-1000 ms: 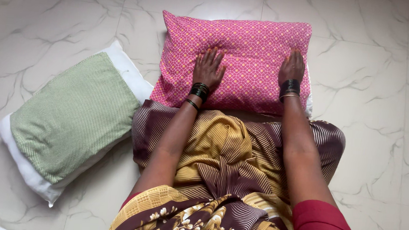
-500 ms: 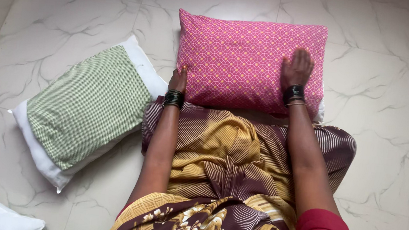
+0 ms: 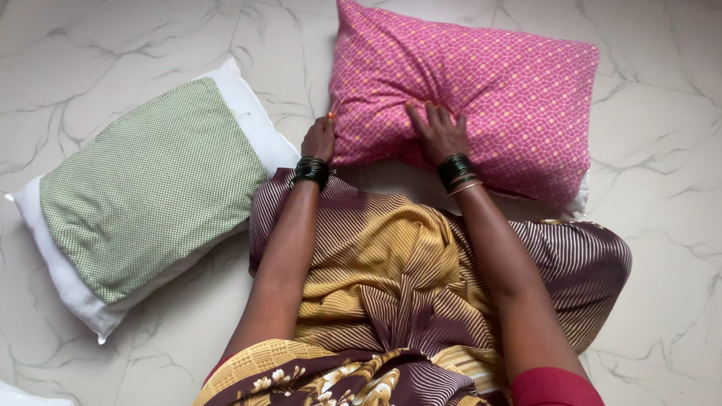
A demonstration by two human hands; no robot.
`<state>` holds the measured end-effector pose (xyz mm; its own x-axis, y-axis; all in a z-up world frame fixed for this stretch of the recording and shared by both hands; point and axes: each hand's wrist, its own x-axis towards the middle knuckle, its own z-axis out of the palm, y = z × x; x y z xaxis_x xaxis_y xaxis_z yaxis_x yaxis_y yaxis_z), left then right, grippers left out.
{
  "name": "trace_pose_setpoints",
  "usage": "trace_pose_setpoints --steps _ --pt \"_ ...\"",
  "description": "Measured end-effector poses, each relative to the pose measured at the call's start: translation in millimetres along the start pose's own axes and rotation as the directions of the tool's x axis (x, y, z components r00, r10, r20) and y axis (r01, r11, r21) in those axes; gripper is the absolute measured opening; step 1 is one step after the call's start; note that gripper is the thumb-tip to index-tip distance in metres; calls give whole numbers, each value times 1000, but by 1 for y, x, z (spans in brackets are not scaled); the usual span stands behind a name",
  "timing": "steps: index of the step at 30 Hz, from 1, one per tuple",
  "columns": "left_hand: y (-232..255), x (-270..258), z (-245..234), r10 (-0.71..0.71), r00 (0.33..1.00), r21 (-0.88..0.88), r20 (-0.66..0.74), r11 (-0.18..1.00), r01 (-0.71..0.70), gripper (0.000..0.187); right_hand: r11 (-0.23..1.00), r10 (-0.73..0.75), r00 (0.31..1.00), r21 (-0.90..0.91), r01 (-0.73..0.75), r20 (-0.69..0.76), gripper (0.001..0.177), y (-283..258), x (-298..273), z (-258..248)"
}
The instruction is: The person sits on the floor and inserts a white pillow into a light green patterned pillowcase. They align the corners, push the pillow inside, and smooth the fabric to fit the case properly.
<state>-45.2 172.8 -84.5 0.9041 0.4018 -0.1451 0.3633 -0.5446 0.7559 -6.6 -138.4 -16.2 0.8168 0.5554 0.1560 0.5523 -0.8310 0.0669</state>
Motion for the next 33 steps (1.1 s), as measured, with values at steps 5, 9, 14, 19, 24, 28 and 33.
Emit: trace_pose_setpoints --steps 5,9,14,19,24,28,33 --pt "7 -20 -14 126 990 265 -61 959 -105 33 959 284 952 -14 -284 114 73 90 2 11" --pt "19 -28 -33 145 953 334 -266 941 -50 15 880 454 844 6 -475 285 60 180 -43 -4" --pt "17 -34 -71 190 814 329 -548 944 0 34 792 578 704 -75 -606 413 75 260 -134 -59" --pt "15 -62 -141 42 812 452 -582 847 281 99 672 712 616 -69 -738 337 65 283 -233 -108" --pt "12 -86 -191 -305 878 497 -370 733 464 119 541 818 477 -147 -828 321 59 303 -323 -127" --pt "-5 -57 -186 -253 909 661 -332 625 415 92 428 878 369 -157 -890 305 57 313 -381 -128" --pt "-45 -10 -162 64 942 810 -331 532 248 30 451 882 406 -179 -874 239 72 298 -418 -133"
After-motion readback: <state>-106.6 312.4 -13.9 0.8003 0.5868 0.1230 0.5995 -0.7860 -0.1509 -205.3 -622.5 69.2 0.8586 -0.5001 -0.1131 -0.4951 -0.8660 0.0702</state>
